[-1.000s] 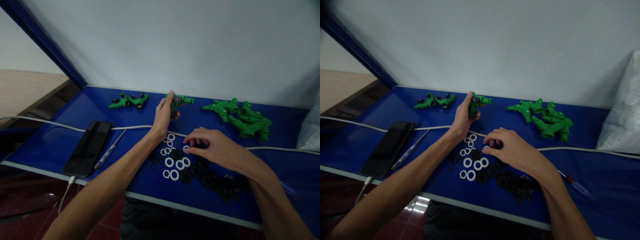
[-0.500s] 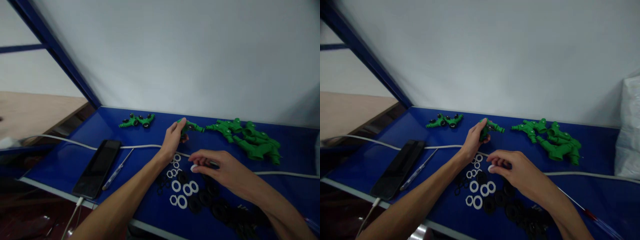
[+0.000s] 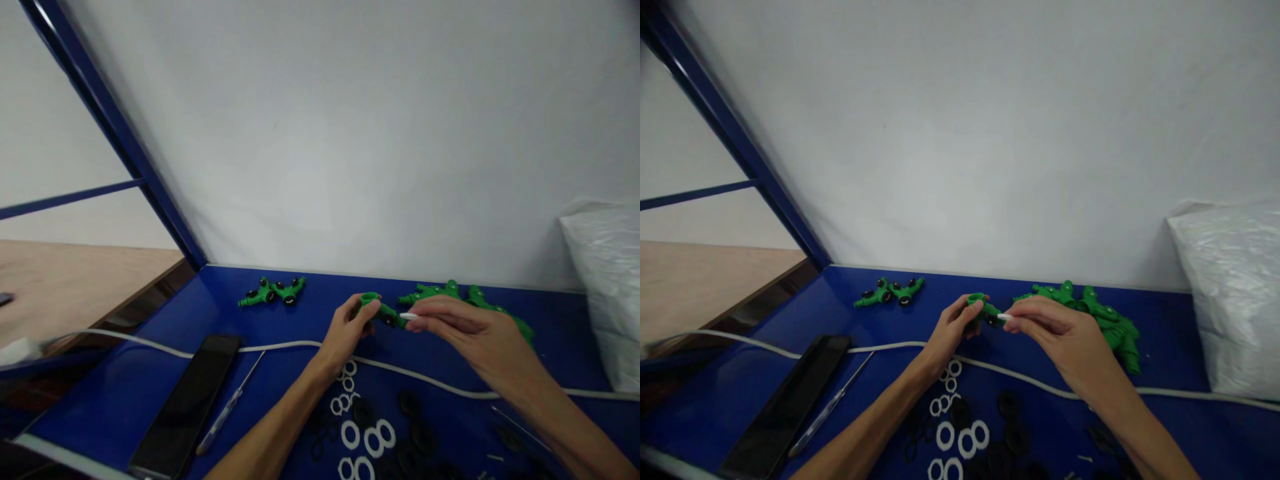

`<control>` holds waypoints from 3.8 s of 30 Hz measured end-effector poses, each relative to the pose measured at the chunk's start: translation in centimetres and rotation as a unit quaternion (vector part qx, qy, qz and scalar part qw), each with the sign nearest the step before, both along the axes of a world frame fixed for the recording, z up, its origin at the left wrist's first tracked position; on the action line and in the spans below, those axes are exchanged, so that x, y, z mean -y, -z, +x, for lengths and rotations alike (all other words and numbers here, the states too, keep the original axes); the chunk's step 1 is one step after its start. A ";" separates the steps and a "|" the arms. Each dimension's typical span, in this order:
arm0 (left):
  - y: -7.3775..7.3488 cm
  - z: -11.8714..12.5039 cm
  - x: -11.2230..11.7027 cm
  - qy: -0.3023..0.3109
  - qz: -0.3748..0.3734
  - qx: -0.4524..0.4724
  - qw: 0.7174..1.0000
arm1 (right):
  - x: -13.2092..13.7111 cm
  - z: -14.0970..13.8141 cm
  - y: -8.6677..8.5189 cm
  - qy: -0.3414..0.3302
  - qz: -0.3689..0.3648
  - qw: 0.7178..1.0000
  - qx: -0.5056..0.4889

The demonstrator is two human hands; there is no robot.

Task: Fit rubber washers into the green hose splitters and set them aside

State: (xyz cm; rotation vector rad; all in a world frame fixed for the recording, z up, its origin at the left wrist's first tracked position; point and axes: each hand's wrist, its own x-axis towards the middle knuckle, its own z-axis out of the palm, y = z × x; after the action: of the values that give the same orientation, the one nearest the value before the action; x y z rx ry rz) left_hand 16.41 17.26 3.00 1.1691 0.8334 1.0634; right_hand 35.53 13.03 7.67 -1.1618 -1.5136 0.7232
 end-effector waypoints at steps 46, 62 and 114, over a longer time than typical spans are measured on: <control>0.5 0.4 1.0 0.003 0.198 -0.167 0.966 | 0.6 -0.9 3.5 -0.040 -0.100 0.993 -0.043; 0.4 0.4 1.5 -0.034 0.273 -0.234 0.932 | 1.2 -1.2 2.4 -0.080 -0.222 0.966 -0.101; 0.8 1.5 0.8 0.113 -0.124 0.152 0.974 | 1.4 -2.0 3.2 -0.040 -0.140 0.982 -0.116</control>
State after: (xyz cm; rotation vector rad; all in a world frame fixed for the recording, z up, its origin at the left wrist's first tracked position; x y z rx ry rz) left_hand 17.88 16.49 2.23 0.8405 0.5589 0.8935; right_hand 33.52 11.61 4.45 -1.1803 -1.2961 1.1161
